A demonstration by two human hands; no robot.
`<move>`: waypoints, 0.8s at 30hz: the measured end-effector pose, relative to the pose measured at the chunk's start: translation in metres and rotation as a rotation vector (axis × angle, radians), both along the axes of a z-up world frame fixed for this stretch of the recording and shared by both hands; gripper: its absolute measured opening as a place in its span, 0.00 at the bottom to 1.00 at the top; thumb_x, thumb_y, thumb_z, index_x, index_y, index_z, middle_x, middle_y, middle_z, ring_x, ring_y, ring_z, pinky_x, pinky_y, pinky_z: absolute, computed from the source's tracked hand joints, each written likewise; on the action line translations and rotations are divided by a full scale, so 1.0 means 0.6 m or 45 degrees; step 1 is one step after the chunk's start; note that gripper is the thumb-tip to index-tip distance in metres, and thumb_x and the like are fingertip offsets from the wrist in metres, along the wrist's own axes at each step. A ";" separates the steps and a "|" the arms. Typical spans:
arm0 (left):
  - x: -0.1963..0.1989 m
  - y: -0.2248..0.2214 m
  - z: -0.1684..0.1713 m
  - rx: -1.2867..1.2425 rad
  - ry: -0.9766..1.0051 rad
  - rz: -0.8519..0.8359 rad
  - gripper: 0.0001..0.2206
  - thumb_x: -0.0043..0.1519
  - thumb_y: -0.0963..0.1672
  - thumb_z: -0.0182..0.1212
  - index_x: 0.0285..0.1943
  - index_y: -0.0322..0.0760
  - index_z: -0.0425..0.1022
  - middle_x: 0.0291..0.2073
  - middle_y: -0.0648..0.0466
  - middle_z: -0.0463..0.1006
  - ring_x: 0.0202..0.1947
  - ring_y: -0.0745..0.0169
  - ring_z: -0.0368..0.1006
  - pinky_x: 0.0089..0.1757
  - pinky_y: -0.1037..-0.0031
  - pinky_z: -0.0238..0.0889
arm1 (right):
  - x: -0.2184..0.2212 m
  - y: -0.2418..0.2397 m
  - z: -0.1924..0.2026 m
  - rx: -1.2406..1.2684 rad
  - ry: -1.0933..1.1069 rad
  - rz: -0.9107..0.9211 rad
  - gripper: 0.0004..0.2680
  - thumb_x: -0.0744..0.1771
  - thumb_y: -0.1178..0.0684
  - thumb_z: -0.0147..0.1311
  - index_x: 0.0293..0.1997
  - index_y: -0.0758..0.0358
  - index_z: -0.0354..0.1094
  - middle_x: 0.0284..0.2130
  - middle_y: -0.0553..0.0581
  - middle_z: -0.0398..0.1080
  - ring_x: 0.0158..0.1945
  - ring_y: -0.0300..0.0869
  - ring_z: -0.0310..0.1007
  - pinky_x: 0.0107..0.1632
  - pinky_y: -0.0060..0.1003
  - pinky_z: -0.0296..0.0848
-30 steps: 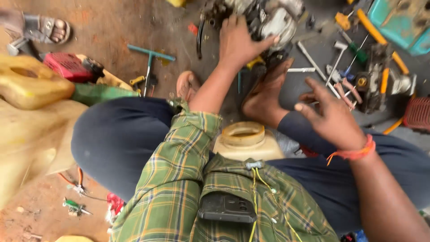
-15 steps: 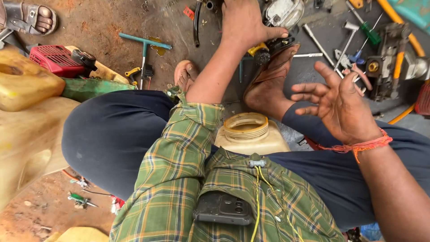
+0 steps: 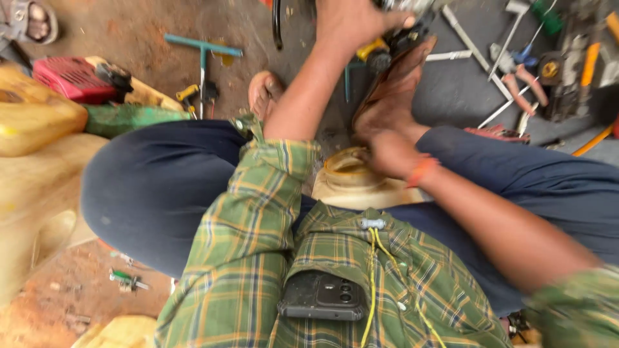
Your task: The person sits on the floor of a repair workshop and works on the carburetor and engine of a knapsack sprayer machine, loosening and removing small parts by hand and with hand tools, turning the machine over and repositioning it while handling wrenches and pliers scattered around.
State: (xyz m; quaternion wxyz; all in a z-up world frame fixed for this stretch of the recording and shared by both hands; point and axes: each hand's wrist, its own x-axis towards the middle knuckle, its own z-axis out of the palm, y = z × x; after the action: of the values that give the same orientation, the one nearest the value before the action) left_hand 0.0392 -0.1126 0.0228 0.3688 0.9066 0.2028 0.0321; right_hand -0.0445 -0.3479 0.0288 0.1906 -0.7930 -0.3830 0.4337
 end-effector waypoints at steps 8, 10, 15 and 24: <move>-0.026 0.036 0.017 -0.160 0.052 0.203 0.52 0.54 0.63 0.66 0.76 0.24 0.52 0.68 0.31 0.64 0.69 0.30 0.57 0.66 0.53 0.49 | -0.001 0.064 -0.232 0.175 -0.920 0.712 0.07 0.62 0.51 0.50 0.28 0.56 0.77 0.37 0.55 0.71 0.49 0.50 0.67 0.54 0.51 0.63; -0.035 0.051 0.085 -0.143 0.012 0.232 0.48 0.55 0.61 0.65 0.75 0.25 0.55 0.65 0.30 0.66 0.67 0.30 0.59 0.64 0.53 0.51 | 0.008 0.077 -0.250 0.158 -0.942 0.707 0.08 0.63 0.51 0.49 0.27 0.55 0.77 0.37 0.55 0.72 0.49 0.50 0.67 0.56 0.52 0.61; -0.064 0.091 0.202 -0.162 -0.068 0.287 0.33 0.61 0.55 0.64 0.67 0.26 0.68 0.56 0.32 0.75 0.59 0.34 0.70 0.58 0.56 0.62 | -0.001 0.093 -0.287 0.120 -0.945 0.691 0.11 0.66 0.50 0.48 0.27 0.55 0.78 0.39 0.54 0.73 0.50 0.48 0.68 0.62 0.53 0.57; 0.005 0.074 0.146 -0.261 0.230 0.386 0.19 0.65 0.52 0.56 0.56 0.36 0.79 0.46 0.40 0.83 0.44 0.40 0.81 0.50 0.57 0.70 | 0.034 0.093 -0.126 -0.014 -0.821 0.580 0.10 0.63 0.47 0.56 0.43 0.56 0.76 0.42 0.54 0.74 0.52 0.47 0.70 0.57 0.53 0.62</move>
State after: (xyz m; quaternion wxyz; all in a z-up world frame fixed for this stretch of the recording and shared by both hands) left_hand 0.0424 -0.0682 0.1102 0.4305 0.8225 0.3714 -0.0150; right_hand -0.0240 -0.2918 -0.0468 -0.0449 -0.7842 -0.5871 0.1956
